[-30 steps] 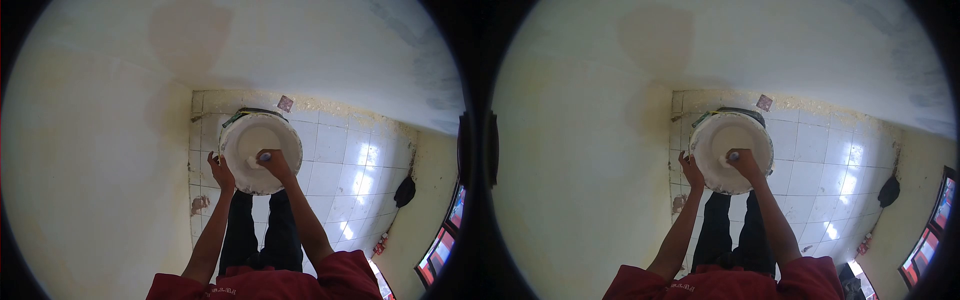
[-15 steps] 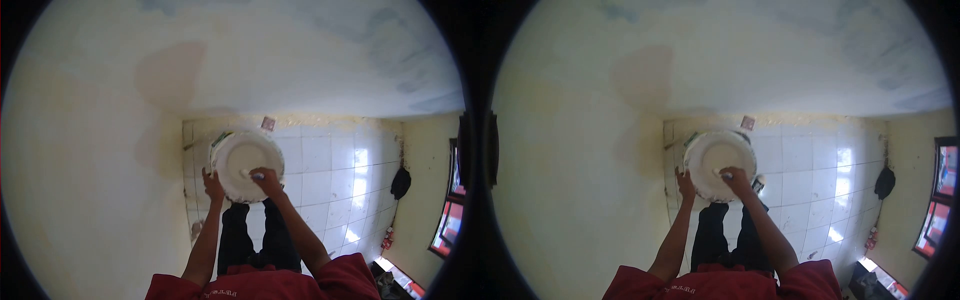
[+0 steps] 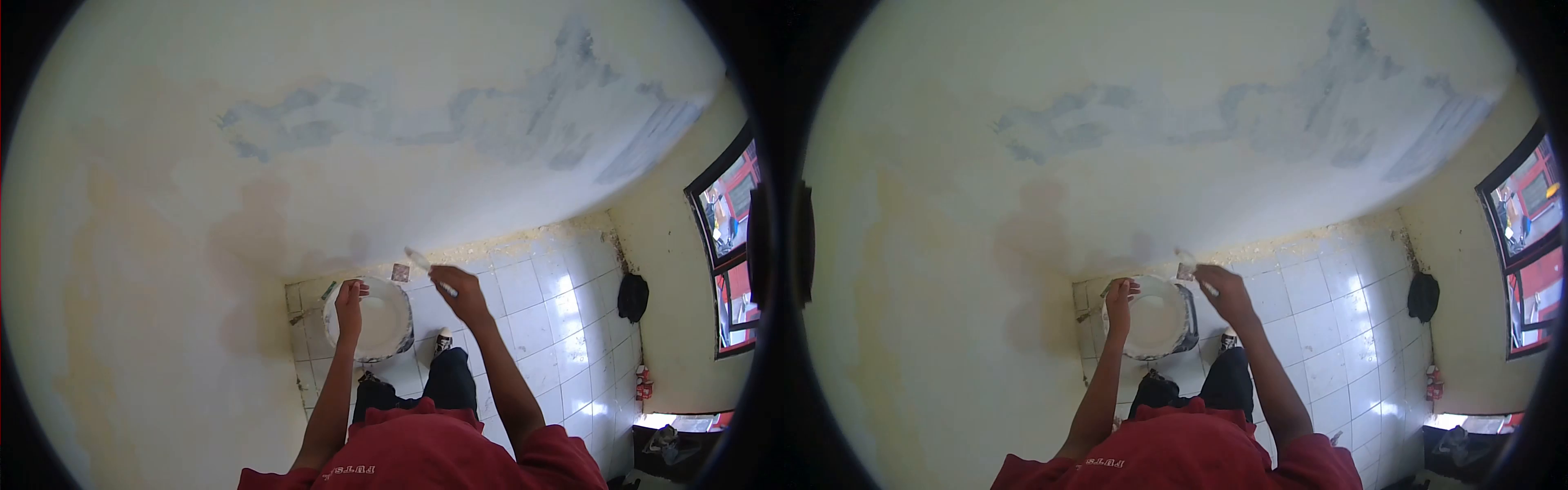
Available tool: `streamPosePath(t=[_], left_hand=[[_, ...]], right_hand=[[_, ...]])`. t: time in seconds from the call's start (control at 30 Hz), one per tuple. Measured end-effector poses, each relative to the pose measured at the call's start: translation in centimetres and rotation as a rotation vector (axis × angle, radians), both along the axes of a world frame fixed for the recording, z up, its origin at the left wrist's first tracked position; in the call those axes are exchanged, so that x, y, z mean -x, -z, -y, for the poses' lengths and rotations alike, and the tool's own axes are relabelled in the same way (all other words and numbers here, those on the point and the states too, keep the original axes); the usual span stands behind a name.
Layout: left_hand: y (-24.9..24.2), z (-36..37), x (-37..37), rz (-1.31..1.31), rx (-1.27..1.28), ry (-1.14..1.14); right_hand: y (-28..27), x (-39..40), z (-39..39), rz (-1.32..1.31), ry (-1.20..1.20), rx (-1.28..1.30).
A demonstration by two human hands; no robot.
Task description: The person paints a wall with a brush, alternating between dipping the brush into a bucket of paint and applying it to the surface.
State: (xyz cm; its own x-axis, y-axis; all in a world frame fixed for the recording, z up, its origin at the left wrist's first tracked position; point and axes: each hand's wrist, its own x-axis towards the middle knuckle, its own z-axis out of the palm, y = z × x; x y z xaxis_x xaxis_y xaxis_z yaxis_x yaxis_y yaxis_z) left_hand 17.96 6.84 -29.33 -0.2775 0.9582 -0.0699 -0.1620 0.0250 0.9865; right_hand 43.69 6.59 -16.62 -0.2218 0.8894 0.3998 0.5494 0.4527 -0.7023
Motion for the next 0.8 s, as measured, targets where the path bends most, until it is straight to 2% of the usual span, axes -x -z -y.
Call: streamPosePath(t=[0.07, 0.3, 0.37, 0.53, 0.7, 0.8], left_hand=[[-1.7, -1.7, -2.4, -0.039, 0.043, 0.123], [-3.1, -7.7, -11.4, -0.089, 0.016, 0.155], [-3.3, -9.5, -14.1, 0.015, 0.028, 0.157], [-4.3, -11.8, -18.7, 0.039, 0.026, 0.126], [-4.4, -13.3, -20.5, 0.016, 0.001, 0.135], [-4.8, -13.9, -20.8, 0.006, -0.038, 0.111]], right_hand=[[-1.1, -3.4, -3.8, 0.111, 0.005, -0.082], [-5.7, -13.0, -17.9, 0.351, -0.107, -0.309], [-7.1, -14.3, -20.1, 0.344, -0.139, -0.258], [-7.6, -16.6, -24.0, 0.375, -0.222, -0.319], [-8.3, -17.7, -28.0, 0.441, -0.295, -0.395], [-11.1, -17.6, -29.0, 0.43, -0.293, -0.445]])
